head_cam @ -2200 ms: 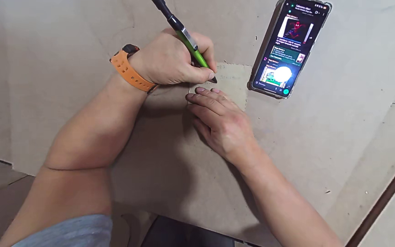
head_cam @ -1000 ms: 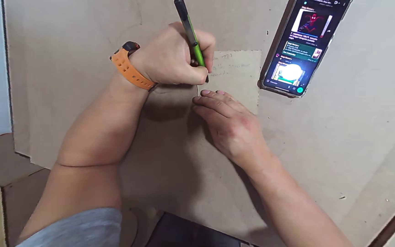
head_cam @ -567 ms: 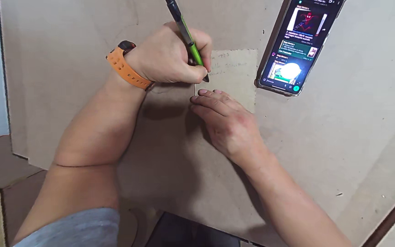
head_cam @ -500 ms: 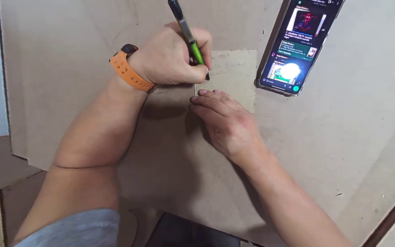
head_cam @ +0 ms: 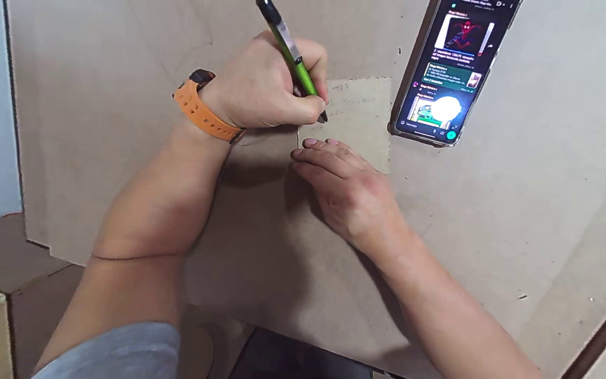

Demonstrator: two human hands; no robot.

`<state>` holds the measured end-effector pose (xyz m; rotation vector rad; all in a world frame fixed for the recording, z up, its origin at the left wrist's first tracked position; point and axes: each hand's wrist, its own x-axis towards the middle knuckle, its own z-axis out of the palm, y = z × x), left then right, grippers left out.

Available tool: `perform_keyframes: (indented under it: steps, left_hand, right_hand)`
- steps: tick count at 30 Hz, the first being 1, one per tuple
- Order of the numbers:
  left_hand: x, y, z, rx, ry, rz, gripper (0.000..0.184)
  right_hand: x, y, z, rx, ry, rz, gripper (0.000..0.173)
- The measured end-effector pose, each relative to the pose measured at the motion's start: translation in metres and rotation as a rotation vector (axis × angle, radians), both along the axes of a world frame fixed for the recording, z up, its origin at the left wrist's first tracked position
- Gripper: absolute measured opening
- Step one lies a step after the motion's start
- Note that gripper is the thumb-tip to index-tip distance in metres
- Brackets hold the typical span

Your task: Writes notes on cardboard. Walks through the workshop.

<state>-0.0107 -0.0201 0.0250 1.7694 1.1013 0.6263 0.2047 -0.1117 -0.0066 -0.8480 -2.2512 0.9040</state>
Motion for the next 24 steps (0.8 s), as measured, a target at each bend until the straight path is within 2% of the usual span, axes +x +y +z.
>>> perform_keyframes:
  steps: [4, 14, 17, 24]
  left_hand:
    - [0.004, -0.001, -0.005, -0.001, -0.029, -0.049, 0.003]
    - [0.005, 0.001, 0.001, -0.009, 0.067, -0.067, 0.002]
    - [0.007, 0.007, 0.001, -0.022, 0.022, -0.069, 0.003]
    - [0.014, 0.005, -0.001, 0.048, 0.078, -0.062, 0.005]
  right_hand:
    - [0.000, -0.001, 0.001, -0.014, -0.004, -0.003, 0.027]
    - [0.000, -0.001, 0.001, -0.010, 0.009, -0.007, 0.026]
    - [-0.001, -0.001, 0.001, -0.021, 0.034, -0.023, 0.025]
    - [0.000, 0.000, 0.001, -0.008, 0.069, -0.016, 0.024]
